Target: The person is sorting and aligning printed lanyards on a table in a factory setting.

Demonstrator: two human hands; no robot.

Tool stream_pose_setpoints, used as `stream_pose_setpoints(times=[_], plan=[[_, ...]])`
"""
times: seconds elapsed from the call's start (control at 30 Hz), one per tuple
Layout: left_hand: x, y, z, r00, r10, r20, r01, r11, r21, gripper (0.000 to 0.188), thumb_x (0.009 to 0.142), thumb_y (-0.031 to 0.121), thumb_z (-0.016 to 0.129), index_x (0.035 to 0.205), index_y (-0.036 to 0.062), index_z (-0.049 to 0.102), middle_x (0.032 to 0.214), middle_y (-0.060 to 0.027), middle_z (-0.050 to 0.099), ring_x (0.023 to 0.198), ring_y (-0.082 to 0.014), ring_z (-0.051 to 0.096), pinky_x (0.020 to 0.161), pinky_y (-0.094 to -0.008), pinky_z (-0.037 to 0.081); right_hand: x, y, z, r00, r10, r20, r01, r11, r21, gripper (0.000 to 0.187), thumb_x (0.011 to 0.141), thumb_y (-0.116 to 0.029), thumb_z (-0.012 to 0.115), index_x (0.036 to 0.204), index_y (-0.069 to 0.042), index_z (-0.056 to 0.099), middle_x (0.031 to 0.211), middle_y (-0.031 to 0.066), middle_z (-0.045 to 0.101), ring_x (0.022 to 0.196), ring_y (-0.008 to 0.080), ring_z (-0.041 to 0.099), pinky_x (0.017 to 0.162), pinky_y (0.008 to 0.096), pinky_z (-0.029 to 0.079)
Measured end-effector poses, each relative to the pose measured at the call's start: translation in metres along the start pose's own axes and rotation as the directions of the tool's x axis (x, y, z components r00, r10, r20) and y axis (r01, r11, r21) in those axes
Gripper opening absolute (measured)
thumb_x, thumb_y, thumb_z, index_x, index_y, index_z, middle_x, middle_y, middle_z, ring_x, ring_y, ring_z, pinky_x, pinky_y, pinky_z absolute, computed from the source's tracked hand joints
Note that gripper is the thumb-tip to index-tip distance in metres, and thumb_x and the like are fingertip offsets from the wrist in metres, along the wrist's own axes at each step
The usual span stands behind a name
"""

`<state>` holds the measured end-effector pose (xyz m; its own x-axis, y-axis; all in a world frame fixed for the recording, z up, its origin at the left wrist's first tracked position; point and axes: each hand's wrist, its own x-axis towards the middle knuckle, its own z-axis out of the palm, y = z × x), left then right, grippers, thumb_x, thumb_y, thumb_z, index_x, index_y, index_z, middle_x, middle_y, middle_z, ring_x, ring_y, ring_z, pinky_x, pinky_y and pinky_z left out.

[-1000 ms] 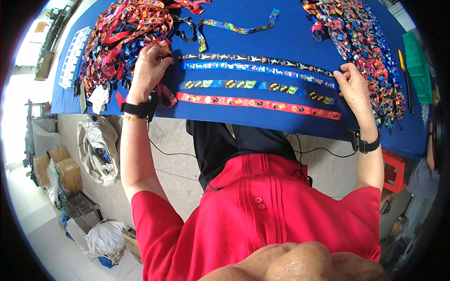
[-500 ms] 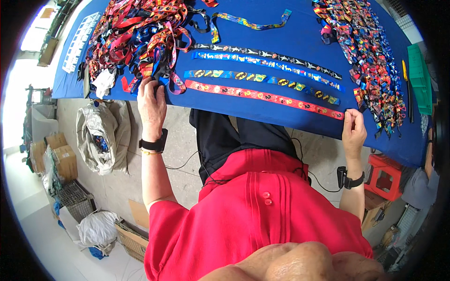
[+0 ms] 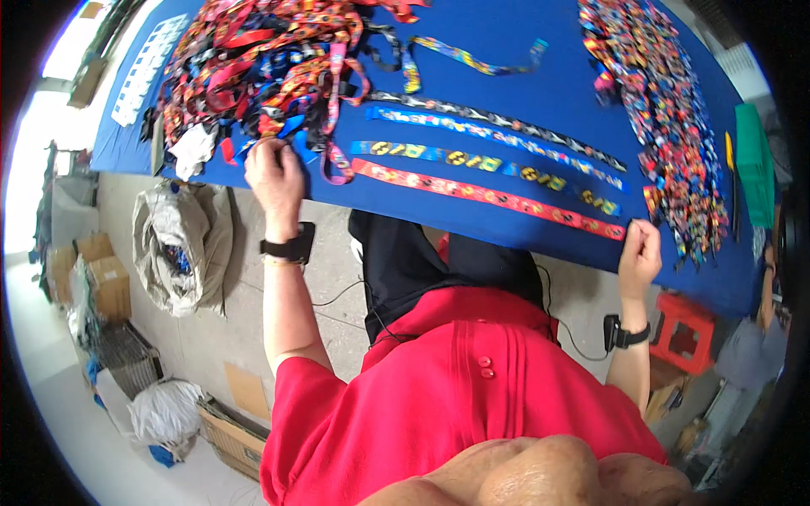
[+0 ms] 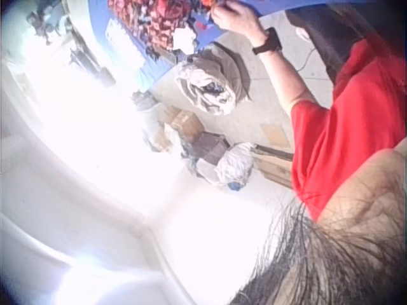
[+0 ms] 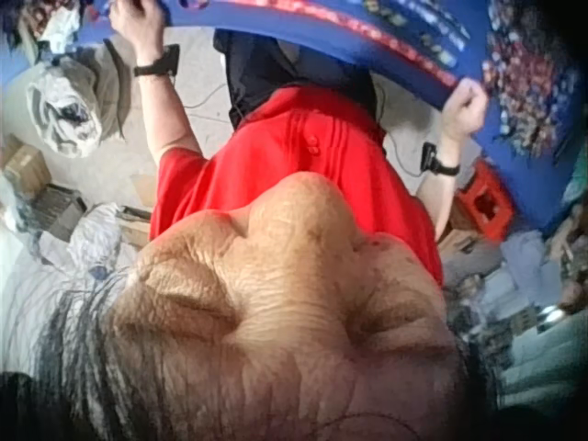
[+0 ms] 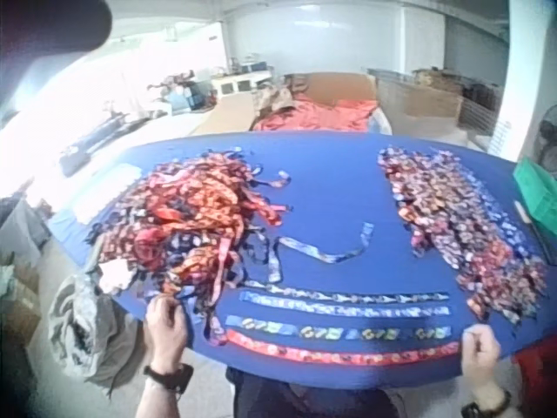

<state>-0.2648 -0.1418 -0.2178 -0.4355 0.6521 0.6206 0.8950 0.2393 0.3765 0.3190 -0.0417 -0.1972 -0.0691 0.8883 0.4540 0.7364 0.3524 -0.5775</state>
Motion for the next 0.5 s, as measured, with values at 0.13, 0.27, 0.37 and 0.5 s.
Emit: stream_pose_setpoints(times=[0.13,0.27,0.37,0.5], plan=[[0.000,0.016,0.008,0.997,-0.009,-0.072,0.014,0.998,0.061,0.009,0.084,0.007,0.063,0.092,0.0056,0.062,0.101,-0.0135,0.066,0.098,-0.0346,0.061,0.086,-0.0461,0.046,-0.004,0.013,-0.005,0.999,0.047,0.000,-0.047,0.998,-0.033,0.013,0.099,-0.013,0.064,0.105,-0.002,0.065,0.085,0.0011,0.063,0.073,0.0079,0.055,0.066,0.0241,0.047],[0.000,0.022,0.005,0.996,-0.067,-0.062,0.071,0.995,0.066,0.011,0.084,0.007,0.064,0.094,0.0046,0.061,0.105,-0.0126,0.065,0.103,-0.0328,0.060,0.090,-0.0438,0.043,-0.003,0.015,0.000,1.000,0.023,-0.018,-0.025,0.994,-0.104,0.014,0.099,-0.015,0.065,0.105,-0.002,0.066,0.083,0.0025,0.064,0.069,0.0100,0.055,0.062,0.0261,0.046],[0.001,0.023,0.003,0.994,-0.100,-0.049,0.103,0.993,0.057,0.013,0.082,0.006,0.064,0.095,0.0045,0.061,0.107,-0.0125,0.065,0.105,-0.0327,0.059,0.092,-0.0437,0.042,-0.005,0.017,0.000,1.000,0.025,-0.014,-0.027,0.988,-0.154,0.014,0.099,-0.016,0.065,0.103,-0.003,0.066,0.084,0.0046,0.065,0.068,0.0131,0.056,0.060,0.0282,0.045],[0.000,0.024,0.002,0.992,-0.115,-0.053,0.118,0.992,0.050,0.014,0.081,0.006,0.064,0.094,0.0052,0.060,0.106,-0.0118,0.064,0.104,-0.0325,0.058,0.092,-0.0434,0.041,-0.006,0.011,0.004,0.998,0.010,-0.057,-0.021,0.982,-0.187,0.015,0.099,-0.016,0.064,0.103,-0.002,0.067,0.089,0.0056,0.066,0.070,0.0140,0.058,0.060,0.0286,0.046]])
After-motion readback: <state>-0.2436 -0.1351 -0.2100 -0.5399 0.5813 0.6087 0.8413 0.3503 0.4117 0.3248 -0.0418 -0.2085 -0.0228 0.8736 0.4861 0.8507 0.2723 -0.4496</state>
